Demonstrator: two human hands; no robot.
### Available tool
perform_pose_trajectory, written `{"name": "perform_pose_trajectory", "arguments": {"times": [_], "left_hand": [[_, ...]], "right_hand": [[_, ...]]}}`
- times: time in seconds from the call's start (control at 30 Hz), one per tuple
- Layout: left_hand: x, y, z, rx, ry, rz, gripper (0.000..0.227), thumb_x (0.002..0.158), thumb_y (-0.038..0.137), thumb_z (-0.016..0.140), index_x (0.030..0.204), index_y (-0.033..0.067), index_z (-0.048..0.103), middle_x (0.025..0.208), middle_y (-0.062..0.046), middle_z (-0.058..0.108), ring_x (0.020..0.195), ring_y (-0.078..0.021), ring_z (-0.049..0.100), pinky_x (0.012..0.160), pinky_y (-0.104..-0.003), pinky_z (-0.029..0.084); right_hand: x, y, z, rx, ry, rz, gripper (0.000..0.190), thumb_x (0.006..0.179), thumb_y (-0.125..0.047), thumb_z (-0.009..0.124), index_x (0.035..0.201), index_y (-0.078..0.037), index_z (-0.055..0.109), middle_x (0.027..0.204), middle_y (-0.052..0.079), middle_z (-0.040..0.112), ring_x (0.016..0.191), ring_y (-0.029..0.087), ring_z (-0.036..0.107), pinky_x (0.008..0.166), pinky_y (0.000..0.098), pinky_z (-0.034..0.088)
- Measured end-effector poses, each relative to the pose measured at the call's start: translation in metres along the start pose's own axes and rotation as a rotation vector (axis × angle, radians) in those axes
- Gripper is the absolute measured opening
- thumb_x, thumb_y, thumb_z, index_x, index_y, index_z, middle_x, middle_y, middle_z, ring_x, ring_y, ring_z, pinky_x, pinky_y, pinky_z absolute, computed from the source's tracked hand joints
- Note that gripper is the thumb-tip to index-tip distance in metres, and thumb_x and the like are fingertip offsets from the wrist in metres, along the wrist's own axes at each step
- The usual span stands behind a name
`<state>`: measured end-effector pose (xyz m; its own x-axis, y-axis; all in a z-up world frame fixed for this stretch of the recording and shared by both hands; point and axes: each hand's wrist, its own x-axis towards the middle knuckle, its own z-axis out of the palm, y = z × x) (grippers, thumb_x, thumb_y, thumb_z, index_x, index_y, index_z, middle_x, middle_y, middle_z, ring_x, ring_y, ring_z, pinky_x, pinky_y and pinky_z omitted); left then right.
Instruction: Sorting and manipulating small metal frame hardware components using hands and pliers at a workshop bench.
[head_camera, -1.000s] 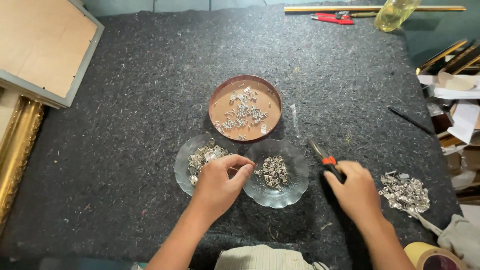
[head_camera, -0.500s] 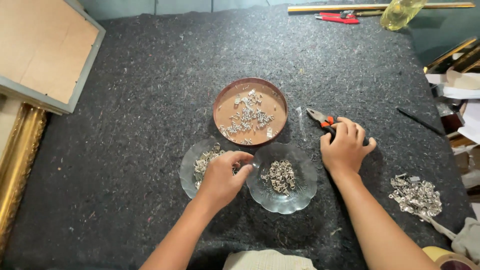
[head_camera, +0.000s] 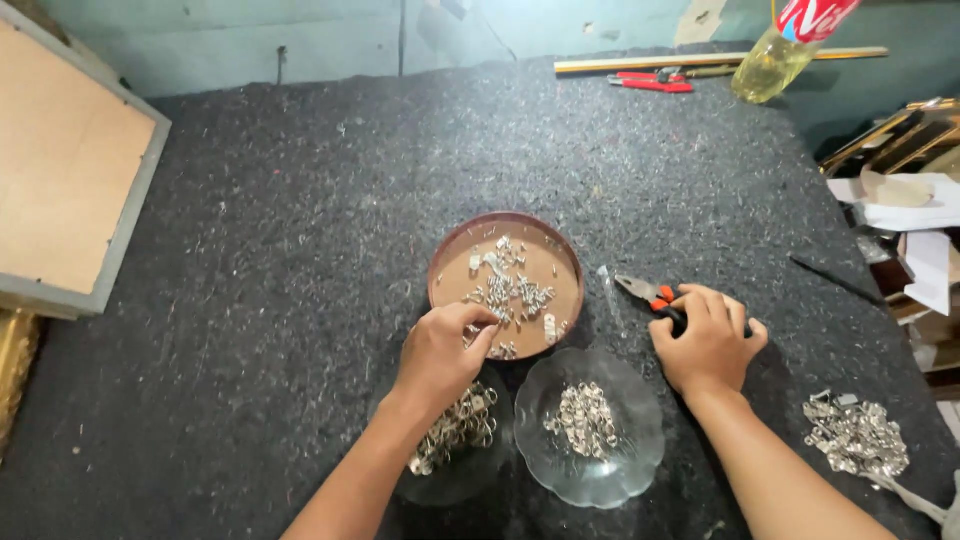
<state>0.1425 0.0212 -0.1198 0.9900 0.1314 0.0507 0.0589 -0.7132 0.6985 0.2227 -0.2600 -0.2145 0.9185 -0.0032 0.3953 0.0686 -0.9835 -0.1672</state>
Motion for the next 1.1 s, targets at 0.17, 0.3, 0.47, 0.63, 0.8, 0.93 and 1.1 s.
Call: {"name": "perform_pose_trajectory", "arguments": {"times": [0.17, 0.3, 0.47, 0.63, 0.8, 0.93, 1.1], "left_hand": [[0.014, -0.018, 0.001, 0.019, 0.060, 0.070, 0.009, 0.071, 0.019, 0.064, 0.080, 0.0193, 0.067, 0.073, -0.002, 0.065, 0.072, -0.0237, 0.061, 0.063, -0.033, 0.049], [0.019, -0.024, 0.004, 0.251, -0.034, 0.194, 0.006, 0.067, 0.022, 0.067, 0.070, 0.0262, 0.065, 0.070, 0.005, 0.061, 0.074, -0.0216, 0.058, 0.064, -0.033, 0.045], [0.036, -0.023, 0.011, 0.421, -0.267, 0.269, 0.007, 0.064, 0.027, 0.074, 0.063, 0.0267, 0.067, 0.066, 0.008, 0.062, 0.073, -0.0180, 0.057, 0.069, -0.038, 0.042], [0.043, -0.028, 0.019, 0.464, -0.420, 0.323, 0.013, 0.061, 0.024, 0.080, 0.060, 0.0218, 0.067, 0.063, 0.008, 0.060, 0.073, -0.0189, 0.056, 0.061, -0.039, 0.039], [0.042, -0.030, 0.018, 0.519, -0.350, 0.415, 0.011, 0.073, 0.024, 0.069, 0.063, 0.0201, 0.067, 0.069, 0.006, 0.060, 0.071, -0.0190, 0.052, 0.061, -0.038, 0.039], [0.050, -0.039, 0.015, 0.407, -0.159, 0.424, 0.013, 0.072, 0.014, 0.065, 0.060, 0.0161, 0.062, 0.064, 0.005, 0.057, 0.063, -0.0160, 0.048, 0.053, -0.030, 0.040], [0.076, -0.039, -0.004, 0.182, -0.053, 0.130, 0.012, 0.073, 0.001, 0.059, 0.073, 0.0113, 0.053, 0.066, -0.003, 0.060, 0.063, -0.0176, 0.057, 0.056, -0.032, 0.049]], "right_hand": [[0.003, 0.006, 0.006, 0.001, 0.060, -0.038, 0.014, 0.070, -0.030, 0.057, 0.084, -0.028, 0.055, 0.103, -0.015, 0.057, 0.108, 0.011, 0.049, 0.095, 0.0426, 0.031], [0.001, 0.005, 0.010, -0.077, 0.103, -0.045, 0.014, 0.068, -0.032, 0.057, 0.081, -0.027, 0.055, 0.098, -0.014, 0.058, 0.104, 0.010, 0.052, 0.094, 0.0354, 0.033], [0.007, -0.007, -0.006, -0.024, 0.015, -0.008, 0.014, 0.068, -0.031, 0.054, 0.078, -0.022, 0.057, 0.102, -0.011, 0.058, 0.103, 0.015, 0.051, 0.090, 0.0364, 0.031], [0.010, -0.013, -0.015, 0.021, -0.088, 0.044, 0.014, 0.068, -0.030, 0.051, 0.075, -0.020, 0.058, 0.108, -0.010, 0.059, 0.104, 0.017, 0.049, 0.090, 0.0371, 0.028], [0.010, -0.011, -0.011, -0.007, -0.064, 0.038, 0.013, 0.067, -0.030, 0.052, 0.074, -0.021, 0.058, 0.107, -0.011, 0.058, 0.103, 0.017, 0.049, 0.090, 0.0374, 0.028], [0.012, -0.011, -0.011, -0.038, -0.074, 0.044, 0.014, 0.067, -0.031, 0.051, 0.074, -0.021, 0.058, 0.108, -0.012, 0.058, 0.104, 0.017, 0.049, 0.090, 0.0372, 0.029], [0.016, -0.015, -0.015, -0.052, -0.196, 0.119, 0.017, 0.067, -0.032, 0.049, 0.075, -0.021, 0.059, 0.110, -0.012, 0.057, 0.107, 0.017, 0.048, 0.092, 0.0382, 0.029]]}}
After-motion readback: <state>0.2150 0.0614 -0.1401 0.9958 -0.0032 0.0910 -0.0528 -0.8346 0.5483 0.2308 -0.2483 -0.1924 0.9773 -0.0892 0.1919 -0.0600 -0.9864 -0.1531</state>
